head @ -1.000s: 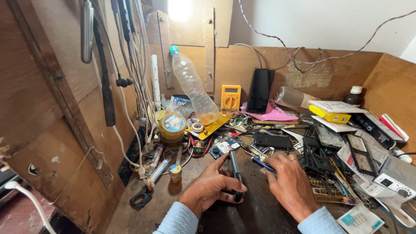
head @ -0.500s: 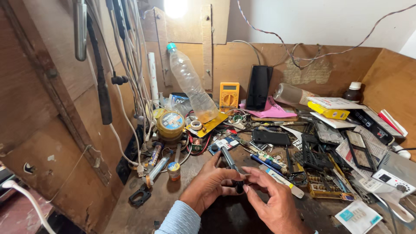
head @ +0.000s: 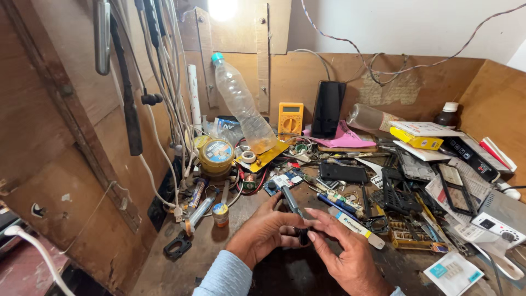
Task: The person disassembles a small electronic device, likely a mobile phone, using a screwdriver and a plastic pry tool. They remove the back cover, unscrew internal components, and carefully separate the battery from the main body.
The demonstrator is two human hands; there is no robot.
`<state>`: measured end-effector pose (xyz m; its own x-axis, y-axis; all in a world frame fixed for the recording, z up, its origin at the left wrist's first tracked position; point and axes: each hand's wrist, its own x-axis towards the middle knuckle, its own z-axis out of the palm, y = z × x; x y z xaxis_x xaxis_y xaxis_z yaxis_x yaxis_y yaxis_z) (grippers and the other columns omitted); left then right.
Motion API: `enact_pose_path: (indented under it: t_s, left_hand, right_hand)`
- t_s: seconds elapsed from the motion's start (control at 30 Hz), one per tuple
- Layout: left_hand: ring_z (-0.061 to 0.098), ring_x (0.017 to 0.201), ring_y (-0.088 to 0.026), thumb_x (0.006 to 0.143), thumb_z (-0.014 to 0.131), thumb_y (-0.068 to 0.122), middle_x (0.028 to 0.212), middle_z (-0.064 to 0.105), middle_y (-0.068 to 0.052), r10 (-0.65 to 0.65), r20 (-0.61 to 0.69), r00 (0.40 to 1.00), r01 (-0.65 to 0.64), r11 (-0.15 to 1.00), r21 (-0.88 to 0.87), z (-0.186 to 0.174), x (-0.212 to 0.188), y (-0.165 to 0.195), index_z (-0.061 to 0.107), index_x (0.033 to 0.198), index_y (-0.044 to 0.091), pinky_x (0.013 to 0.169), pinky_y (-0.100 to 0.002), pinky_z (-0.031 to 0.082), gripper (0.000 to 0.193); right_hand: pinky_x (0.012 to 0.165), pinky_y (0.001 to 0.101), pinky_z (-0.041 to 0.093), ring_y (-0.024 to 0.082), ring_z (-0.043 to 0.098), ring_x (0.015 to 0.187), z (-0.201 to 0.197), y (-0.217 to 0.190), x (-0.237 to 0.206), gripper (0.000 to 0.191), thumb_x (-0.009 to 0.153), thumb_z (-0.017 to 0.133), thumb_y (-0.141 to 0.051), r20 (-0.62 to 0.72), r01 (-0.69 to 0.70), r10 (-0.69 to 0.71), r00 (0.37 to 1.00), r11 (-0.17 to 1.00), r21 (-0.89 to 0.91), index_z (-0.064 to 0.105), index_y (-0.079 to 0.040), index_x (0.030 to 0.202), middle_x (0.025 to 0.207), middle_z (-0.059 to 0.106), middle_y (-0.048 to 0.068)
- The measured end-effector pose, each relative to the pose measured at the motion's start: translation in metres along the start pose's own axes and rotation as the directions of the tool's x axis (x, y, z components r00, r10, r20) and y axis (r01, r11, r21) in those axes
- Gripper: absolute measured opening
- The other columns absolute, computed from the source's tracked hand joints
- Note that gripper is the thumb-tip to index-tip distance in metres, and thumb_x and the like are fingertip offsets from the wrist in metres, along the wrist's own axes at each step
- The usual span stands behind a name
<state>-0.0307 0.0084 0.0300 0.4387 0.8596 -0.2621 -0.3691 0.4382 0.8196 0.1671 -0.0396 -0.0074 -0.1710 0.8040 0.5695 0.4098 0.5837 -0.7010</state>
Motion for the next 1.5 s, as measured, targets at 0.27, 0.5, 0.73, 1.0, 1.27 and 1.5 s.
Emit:
enact_pose_path:
  t_s: [0.27,0.5,0.73,1.0,1.27,1.5]
  left_hand:
    - [0.074,0.092,-0.028,0.075,0.081,0.007,0.123,0.068,-0.016,0.046,0.026,0.999,-0.045,0.999,-0.023,0.0,0.002,-0.006,0.034,0.152,0.006,0.073,-0.046,0.063,0.09]
    - [0.071,0.102,-0.023,0.087,0.075,0.013,0.118,0.069,-0.013,0.197,-0.041,0.979,-0.201,0.958,-0.206,-0.002,0.008,-0.019,0.054,0.136,0.003,0.088,-0.044,0.063,0.054]
    - [0.071,0.102,-0.023,0.084,0.073,0.007,0.113,0.071,-0.01,0.337,-0.116,0.934,-0.356,0.887,-0.295,0.019,0.007,-0.037,0.056,0.125,0.009,0.09,-0.041,0.06,0.044]
    - [0.072,0.097,-0.024,0.085,0.078,0.015,0.108,0.071,-0.012,0.365,-0.179,0.914,-0.4,0.884,-0.243,0.021,0.015,-0.033,0.055,0.128,0.002,0.085,-0.04,0.06,0.051]
    - [0.069,0.096,-0.013,0.08,0.082,0.02,0.112,0.073,-0.005,0.365,-0.215,0.906,-0.383,0.922,-0.05,0.02,0.021,-0.024,0.055,0.135,0.009,0.082,-0.029,0.055,0.062]
    - [0.072,0.096,-0.02,0.08,0.079,0.017,0.11,0.071,-0.008,0.321,-0.167,0.932,-0.349,0.92,-0.178,0.022,0.021,-0.025,0.054,0.131,0.012,0.08,-0.038,0.062,0.056]
  right_hand:
    - [0.085,0.0315,0.06,0.023,0.076,0.104,0.005,0.01,-0.001,0.037,0.089,0.074,-0.001,-0.14,-0.017,0.021,0.99,1.0,0.025,0.066,-0.002,0.125,0.125,0.075,0.014]
    - [0.076,0.0381,0.063,0.021,0.07,0.084,-0.01,0.021,0.014,0.038,0.09,0.06,-0.004,-0.056,-0.261,0.631,0.773,0.398,0.88,0.064,-0.004,0.127,0.101,0.071,0.015]
    - [0.084,0.034,0.061,0.023,0.07,0.088,0.007,0.036,0.01,0.029,0.089,0.062,-0.003,0.156,-0.306,0.809,0.567,0.031,0.951,0.068,-0.002,0.117,0.1,0.073,0.013]
    - [0.085,0.038,0.061,0.025,0.071,0.091,0.011,0.044,0.013,0.022,0.09,0.062,-0.002,0.151,-0.33,0.808,0.57,0.056,0.942,0.069,0.002,0.11,0.098,0.072,0.015]
    - [0.087,0.0371,0.061,0.024,0.072,0.095,0.008,0.047,0.021,0.022,0.09,0.061,-0.002,0.137,-0.27,0.817,0.56,0.023,0.963,0.07,-0.001,0.11,0.1,0.072,0.012]
    - [0.087,0.0365,0.06,0.022,0.071,0.095,0.012,0.043,0.022,0.021,0.091,0.063,-0.002,0.131,-0.255,0.793,0.595,0.033,0.966,0.069,-0.002,0.111,0.103,0.073,0.01]
